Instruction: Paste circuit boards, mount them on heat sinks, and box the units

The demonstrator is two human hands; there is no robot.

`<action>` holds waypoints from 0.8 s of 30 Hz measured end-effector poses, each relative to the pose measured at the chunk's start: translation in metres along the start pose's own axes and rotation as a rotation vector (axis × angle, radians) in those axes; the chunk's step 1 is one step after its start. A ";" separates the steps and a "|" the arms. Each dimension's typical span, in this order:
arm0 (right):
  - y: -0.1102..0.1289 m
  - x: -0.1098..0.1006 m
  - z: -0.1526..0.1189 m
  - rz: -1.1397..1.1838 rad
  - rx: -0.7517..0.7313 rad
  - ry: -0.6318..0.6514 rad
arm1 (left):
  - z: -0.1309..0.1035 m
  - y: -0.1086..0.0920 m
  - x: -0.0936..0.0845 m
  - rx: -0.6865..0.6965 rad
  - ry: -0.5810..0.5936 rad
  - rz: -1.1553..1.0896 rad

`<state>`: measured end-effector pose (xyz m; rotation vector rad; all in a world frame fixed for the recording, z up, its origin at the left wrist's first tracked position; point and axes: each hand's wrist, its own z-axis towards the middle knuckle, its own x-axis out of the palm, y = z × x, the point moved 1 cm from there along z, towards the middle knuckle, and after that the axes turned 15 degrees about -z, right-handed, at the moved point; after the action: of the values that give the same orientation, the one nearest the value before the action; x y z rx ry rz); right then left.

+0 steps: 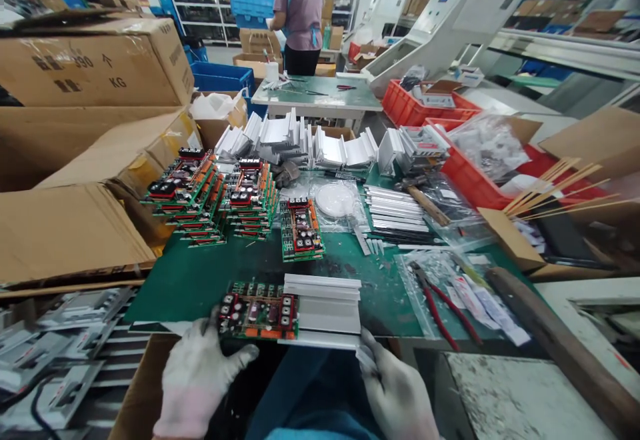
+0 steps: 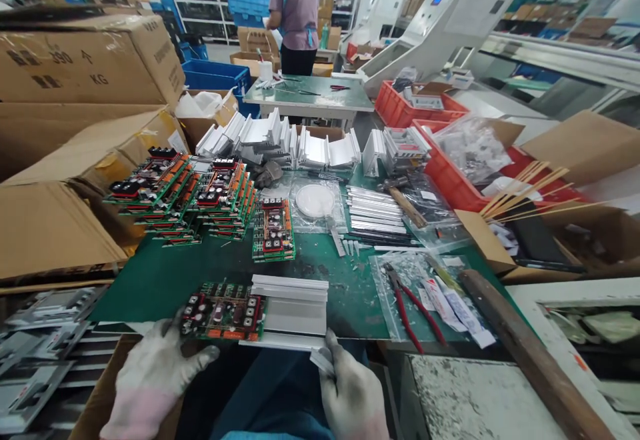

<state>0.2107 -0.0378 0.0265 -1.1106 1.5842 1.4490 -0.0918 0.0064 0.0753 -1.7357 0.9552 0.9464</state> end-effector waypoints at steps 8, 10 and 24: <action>0.008 -0.003 0.001 0.024 -0.014 -0.045 | 0.000 -0.015 0.039 0.242 -0.028 -0.078; 0.010 0.000 0.001 0.041 -0.006 -0.055 | 0.003 -0.011 0.041 0.286 -0.058 -0.068; 0.019 -0.022 0.008 0.264 0.129 -0.010 | 0.003 -0.013 0.027 0.246 0.014 -0.037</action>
<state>0.2011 -0.0270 0.0531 -0.8430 1.8429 1.4917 -0.0697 0.0080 0.0546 -1.5486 1.0014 0.7597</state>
